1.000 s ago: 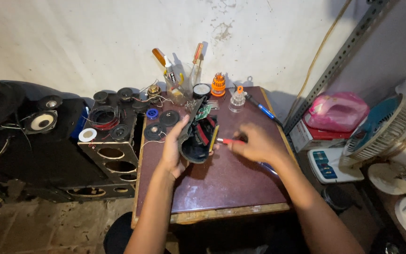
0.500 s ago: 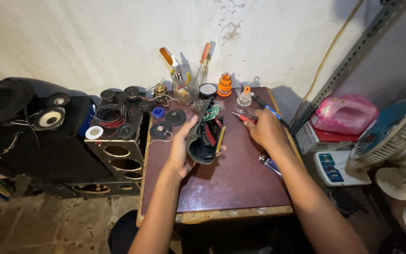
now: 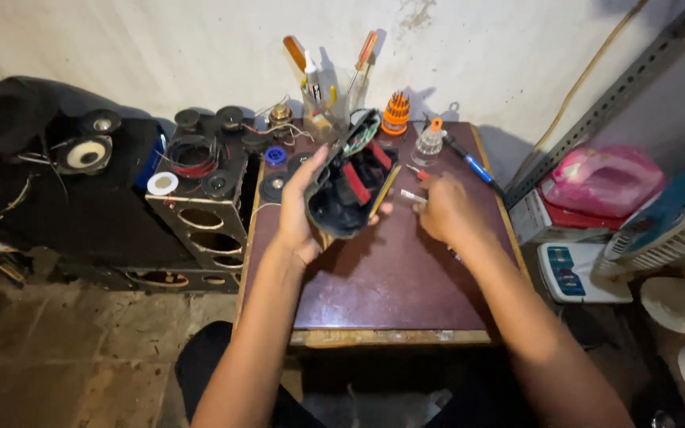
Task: The person uses a lighter to heat a wire on a circuit board attached to a black plastic housing. They then use a screwdriver to pry and separate the housing components. Finally, they use their fingers to pull out a small black cylindrical part from the interior of the housing.
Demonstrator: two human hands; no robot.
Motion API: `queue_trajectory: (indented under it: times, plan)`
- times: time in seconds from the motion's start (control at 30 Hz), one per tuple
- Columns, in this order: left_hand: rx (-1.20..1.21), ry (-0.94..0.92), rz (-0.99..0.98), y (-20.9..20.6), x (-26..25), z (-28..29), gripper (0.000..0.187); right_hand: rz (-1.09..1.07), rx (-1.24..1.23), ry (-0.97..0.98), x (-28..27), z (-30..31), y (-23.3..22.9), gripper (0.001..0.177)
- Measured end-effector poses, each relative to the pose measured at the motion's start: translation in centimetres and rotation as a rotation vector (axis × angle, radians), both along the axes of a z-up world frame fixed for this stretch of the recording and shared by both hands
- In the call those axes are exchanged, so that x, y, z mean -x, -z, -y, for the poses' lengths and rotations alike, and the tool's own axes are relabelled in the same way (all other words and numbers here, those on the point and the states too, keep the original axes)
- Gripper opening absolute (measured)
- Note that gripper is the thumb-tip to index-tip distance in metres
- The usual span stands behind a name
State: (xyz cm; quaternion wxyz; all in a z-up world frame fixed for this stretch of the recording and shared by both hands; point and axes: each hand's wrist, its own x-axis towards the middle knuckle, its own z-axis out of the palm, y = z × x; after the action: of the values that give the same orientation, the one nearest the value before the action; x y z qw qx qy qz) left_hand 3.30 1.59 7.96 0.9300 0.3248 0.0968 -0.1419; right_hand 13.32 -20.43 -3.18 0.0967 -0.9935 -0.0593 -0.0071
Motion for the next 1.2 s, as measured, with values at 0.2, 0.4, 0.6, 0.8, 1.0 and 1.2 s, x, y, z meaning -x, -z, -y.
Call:
queue_trajectory:
  times: [0.2, 0.4, 0.6, 0.8, 1.0, 1.2]
  plan:
    - [-0.042, 0.013, 0.034, -1.3, -1.2, -0.4, 0.081, 0.370, -0.150, -0.219, 3.8, 0.3, 0.4, 0.028]
    - [-0.050, 0.030, 0.051, -2.3, -1.5, -0.3, 0.081, 0.213, -0.086, -0.367, 11.8, -6.0, -0.9, 0.082]
    - [-0.065, 0.067, 0.066, -3.5, -1.8, 0.4, 0.080, -0.022, -0.238, -0.138, 15.1, -11.6, -7.4, 0.084]
    - [-0.107, 0.069, 0.089, -5.3, -1.4, 0.7, 0.081, 0.112, -0.161, -0.122, 14.2, -10.7, -4.1, 0.087]
    - [-0.193, 0.022, 0.103, -7.3, 0.3, 1.5, 0.087, 0.197, 0.391, -0.686, 14.0, -12.7, 6.1, 0.020]
    - [-0.151, 0.153, 0.226, -4.1, -1.0, 1.6, 0.062, -0.228, -0.879, -0.992, 18.7, -16.8, 2.0, 0.036]
